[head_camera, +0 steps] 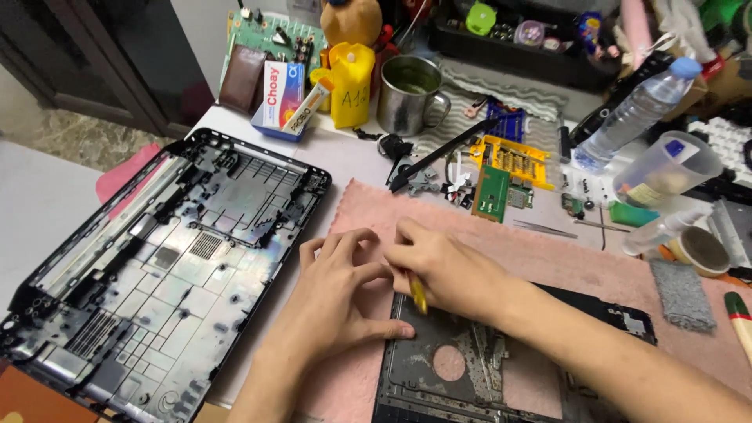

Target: Scraping residue from a laptop chassis using a cleaning solution and a scraping tool.

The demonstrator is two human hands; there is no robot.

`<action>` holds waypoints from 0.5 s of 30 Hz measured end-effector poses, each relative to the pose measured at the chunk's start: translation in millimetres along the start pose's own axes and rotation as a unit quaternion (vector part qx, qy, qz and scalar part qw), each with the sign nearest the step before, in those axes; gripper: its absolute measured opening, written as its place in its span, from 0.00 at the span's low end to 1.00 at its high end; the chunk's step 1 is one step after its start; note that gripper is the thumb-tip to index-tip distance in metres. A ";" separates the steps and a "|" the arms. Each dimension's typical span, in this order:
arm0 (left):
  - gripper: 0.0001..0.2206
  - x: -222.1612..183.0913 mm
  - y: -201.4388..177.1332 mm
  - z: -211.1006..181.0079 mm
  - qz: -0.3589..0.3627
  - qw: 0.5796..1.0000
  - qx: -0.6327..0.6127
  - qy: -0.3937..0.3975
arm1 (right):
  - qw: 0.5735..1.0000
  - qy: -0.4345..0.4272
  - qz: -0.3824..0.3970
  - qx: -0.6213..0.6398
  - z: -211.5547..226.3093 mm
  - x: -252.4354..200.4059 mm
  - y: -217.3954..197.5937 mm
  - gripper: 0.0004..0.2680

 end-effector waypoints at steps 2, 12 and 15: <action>0.34 0.4 1.3 -0.1 -0.011 1.000 0.002 0.011 | 1.000 0.011 -0.014 0.013 -4.9 -1.2 0.0 0.14; 0.39 1.8 4.5 1.1 0.032 0.999 0.013 -0.016 | 0.996 -0.017 -0.061 0.062 -4.8 -2.5 -13.2 0.09; 0.37 2.2 2.4 -1.0 0.007 1.000 0.023 0.002 | 0.996 -0.015 -0.070 0.051 -7.0 -7.0 -16.5 0.07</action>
Point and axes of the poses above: each hand's wrist, its own x-axis towards the middle knuckle, its own y-axis out of the palm, z = x × y, the point moved 5 cm from there along x, towards the middle knuckle, and after that the axes turned 5 degrees about x, right-handed, at the moved point
